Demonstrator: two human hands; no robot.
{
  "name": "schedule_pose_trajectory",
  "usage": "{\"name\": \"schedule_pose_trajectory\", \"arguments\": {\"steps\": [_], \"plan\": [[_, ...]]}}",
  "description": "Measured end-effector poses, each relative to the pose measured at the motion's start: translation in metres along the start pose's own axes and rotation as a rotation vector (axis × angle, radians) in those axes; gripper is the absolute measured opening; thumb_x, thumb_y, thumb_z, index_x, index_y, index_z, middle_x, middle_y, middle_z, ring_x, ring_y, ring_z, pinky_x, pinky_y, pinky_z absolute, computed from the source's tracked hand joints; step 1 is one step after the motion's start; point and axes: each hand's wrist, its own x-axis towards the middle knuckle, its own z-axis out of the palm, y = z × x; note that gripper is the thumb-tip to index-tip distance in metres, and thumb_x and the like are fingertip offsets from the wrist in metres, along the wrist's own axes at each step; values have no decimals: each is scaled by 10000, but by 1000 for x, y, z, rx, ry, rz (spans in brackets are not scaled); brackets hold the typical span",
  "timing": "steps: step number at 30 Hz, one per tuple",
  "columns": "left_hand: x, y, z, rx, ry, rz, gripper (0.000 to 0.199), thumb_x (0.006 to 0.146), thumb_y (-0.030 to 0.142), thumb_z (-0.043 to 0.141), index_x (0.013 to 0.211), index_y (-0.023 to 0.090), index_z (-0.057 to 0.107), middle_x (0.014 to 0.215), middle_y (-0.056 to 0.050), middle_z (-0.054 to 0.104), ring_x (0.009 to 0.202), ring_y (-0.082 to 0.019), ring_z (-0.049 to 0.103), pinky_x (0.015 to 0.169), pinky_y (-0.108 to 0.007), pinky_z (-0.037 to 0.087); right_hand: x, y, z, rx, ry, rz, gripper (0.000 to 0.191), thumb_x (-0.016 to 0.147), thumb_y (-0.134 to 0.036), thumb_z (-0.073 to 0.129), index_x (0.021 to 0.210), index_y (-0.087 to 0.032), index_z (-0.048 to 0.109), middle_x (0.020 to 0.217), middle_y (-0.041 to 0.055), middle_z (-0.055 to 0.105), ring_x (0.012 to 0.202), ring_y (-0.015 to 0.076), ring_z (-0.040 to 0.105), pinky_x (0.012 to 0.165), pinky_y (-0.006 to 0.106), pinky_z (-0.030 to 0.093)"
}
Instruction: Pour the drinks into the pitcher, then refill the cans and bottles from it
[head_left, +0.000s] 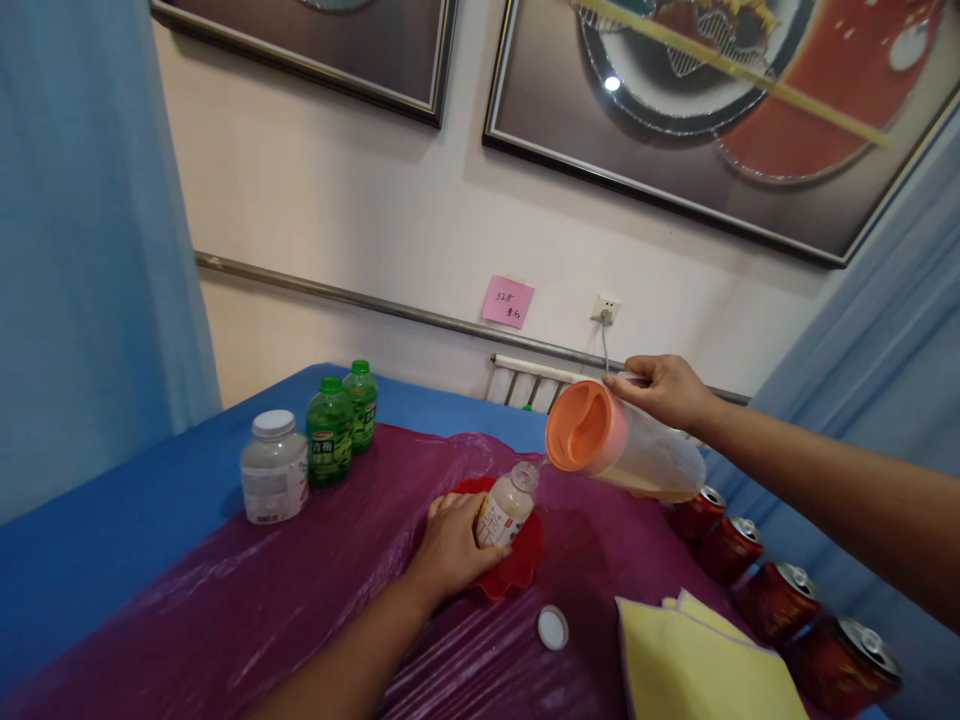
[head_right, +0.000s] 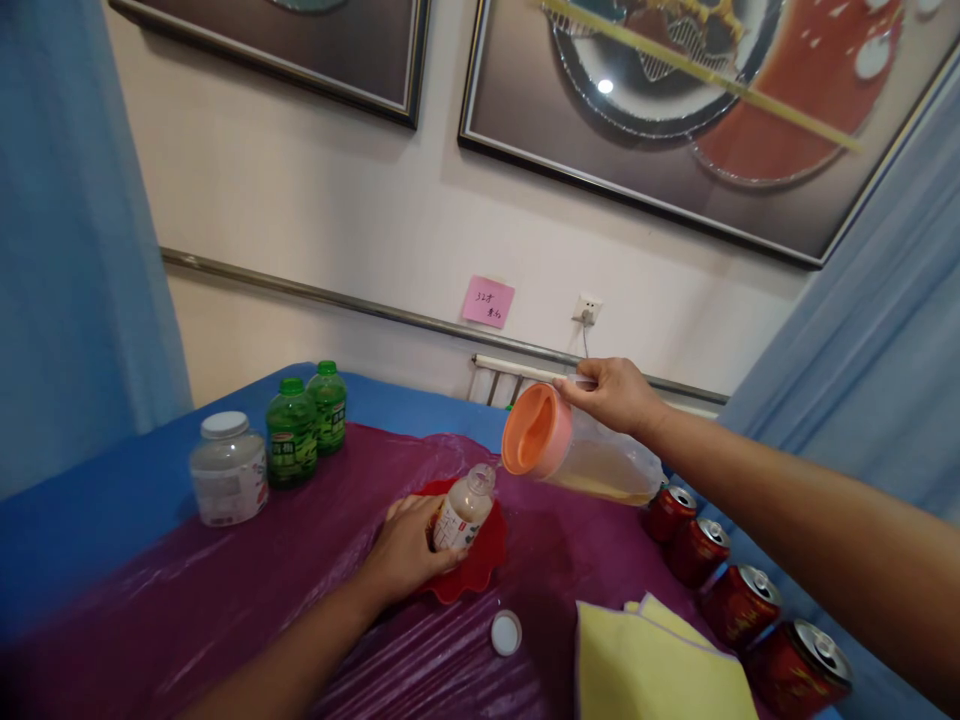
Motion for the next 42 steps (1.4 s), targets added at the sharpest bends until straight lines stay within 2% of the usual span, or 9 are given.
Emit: {"name": "schedule_pose_trajectory", "arguments": {"steps": [9,14,20,23,26,30,34,38,42], "plan": [[0,-1,0,-14,1,0,567,672,419,812,1197,244,685,1157,-64,728,1132,-313,604,1034,-442,357,-14,11,32,151,31,1,510,806,-631,565,551,-233,371,544,-52,305,539,101,293,519,281,200],[1,-2,0,-24,11,13,585,666,394,820,1211,227,688,1160,-66,734,1124,-319,611,1018,-449,369,-31,33,64,390,161,86,519,767,-563,663,525,-229,347,538,-68,259,537,89,255,524,275,169],[7,-9,4,-62,57,19,549,651,377,830,1164,226,705,1147,-74,756,1096,-327,640,1002,-461,413,-61,66,97,556,343,289,520,772,-619,635,516,-233,397,516,-68,302,513,97,315,496,253,251],[12,-12,5,-263,67,-18,513,662,378,806,1127,189,704,1123,-93,770,1024,-301,693,925,-412,503,-81,80,115,660,451,441,541,771,-685,609,529,-241,418,485,-66,349,468,106,357,468,258,303],[14,-11,3,-472,69,-91,550,651,387,796,1146,172,688,1116,-95,786,984,-288,731,871,-387,562,-102,90,133,765,543,562,572,745,-746,612,543,-244,427,460,-67,368,438,103,338,437,260,293],[17,-9,-2,-455,112,-159,574,619,442,805,1107,160,698,1056,-99,806,945,-307,752,854,-416,589,-122,98,153,869,622,656,583,710,-774,645,584,-231,476,467,-73,383,441,97,329,429,251,272],[21,-10,-4,-363,145,-180,608,601,500,800,1085,145,704,1058,-120,805,949,-325,753,855,-433,590,-133,106,160,901,663,702,596,713,-795,632,621,-217,516,503,-61,438,447,102,380,445,254,324],[21,-9,-4,-287,142,-155,582,617,501,779,1084,162,703,1074,-105,799,959,-318,744,868,-430,581,-139,112,152,850,679,686,562,747,-745,645,642,-201,551,539,-42,485,485,118,432,490,270,377],[19,-6,-2,-236,132,-126,539,639,488,766,1068,168,703,1072,-97,791,967,-310,734,872,-421,573,-157,97,135,691,833,587,433,758,-587,728,920,-197,633,928,44,655,840,192,605,786,344,492]]}}
